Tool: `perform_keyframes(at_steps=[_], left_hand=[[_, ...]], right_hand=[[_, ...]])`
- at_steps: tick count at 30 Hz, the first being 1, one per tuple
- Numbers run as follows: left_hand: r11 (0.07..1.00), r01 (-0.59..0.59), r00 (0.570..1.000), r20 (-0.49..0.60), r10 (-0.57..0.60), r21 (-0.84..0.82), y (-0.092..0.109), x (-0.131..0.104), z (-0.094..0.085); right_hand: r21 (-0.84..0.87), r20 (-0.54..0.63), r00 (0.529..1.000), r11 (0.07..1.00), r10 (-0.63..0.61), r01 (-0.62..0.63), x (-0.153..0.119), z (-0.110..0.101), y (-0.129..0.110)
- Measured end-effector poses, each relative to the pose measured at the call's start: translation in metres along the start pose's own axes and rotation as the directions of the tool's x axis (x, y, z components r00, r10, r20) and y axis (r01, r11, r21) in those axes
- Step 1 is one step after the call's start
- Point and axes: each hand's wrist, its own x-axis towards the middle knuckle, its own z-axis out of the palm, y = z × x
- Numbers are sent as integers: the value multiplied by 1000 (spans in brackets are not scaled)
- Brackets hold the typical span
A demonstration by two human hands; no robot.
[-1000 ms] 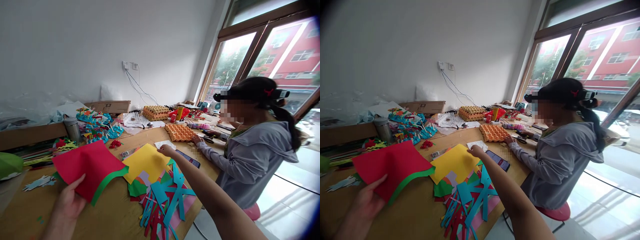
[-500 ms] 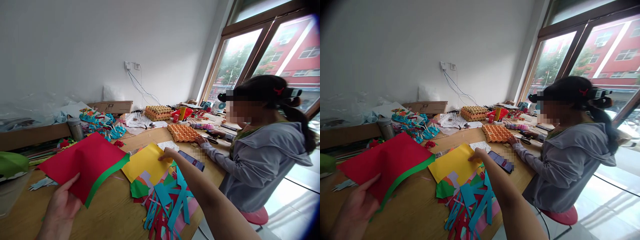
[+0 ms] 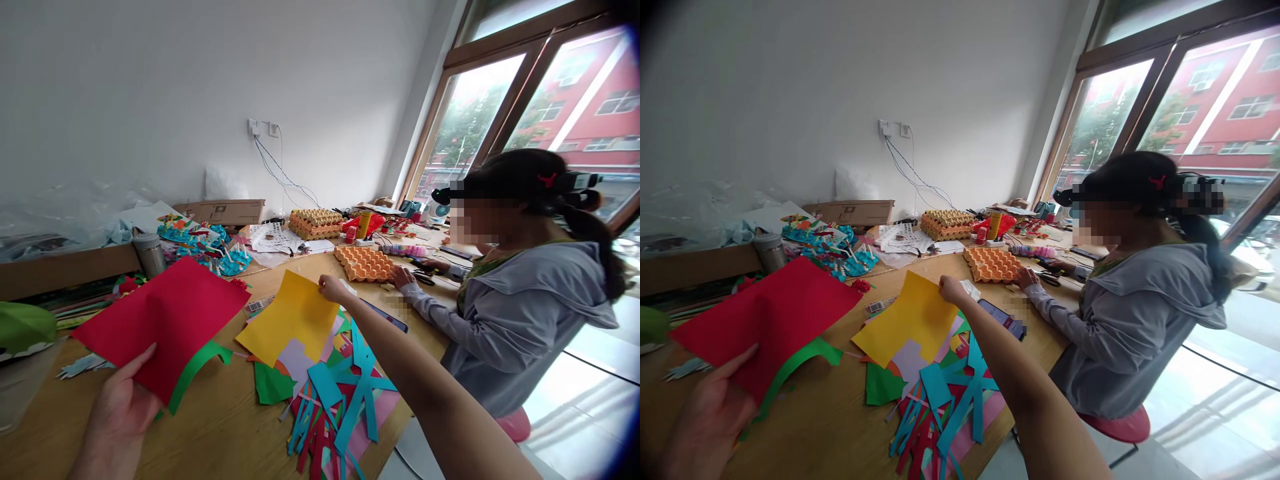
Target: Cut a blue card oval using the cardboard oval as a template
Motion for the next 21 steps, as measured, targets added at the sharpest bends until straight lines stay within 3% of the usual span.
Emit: perform_keyframes(at_steps=[5, 10, 14, 18, 21], left_hand=[[997, 56, 995, 80, -52, -46, 4, -20, 20], [990, 44, 989, 148, -24, -133, 13, -48, 56], [981, 83, 977, 206, -46, -174, 15, -47, 64], [983, 128, 975, 198, -101, -131, 7, -36, 54], [988, 131, 964, 243, -109, -76, -2, -29, 42]], right_hand=[[124, -103, 986, 982, -132, 144, -5, -41, -32], [230, -59, 989, 963, -132, 142, -9, -61, -35], [212, 45, 997, 976, -57, 47, -12, -41, -17], [86, 111, 992, 994, 53, -63, -17, -2, -3], [-13, 90, 989, 994, 113, -112, -17, 22, 1]])
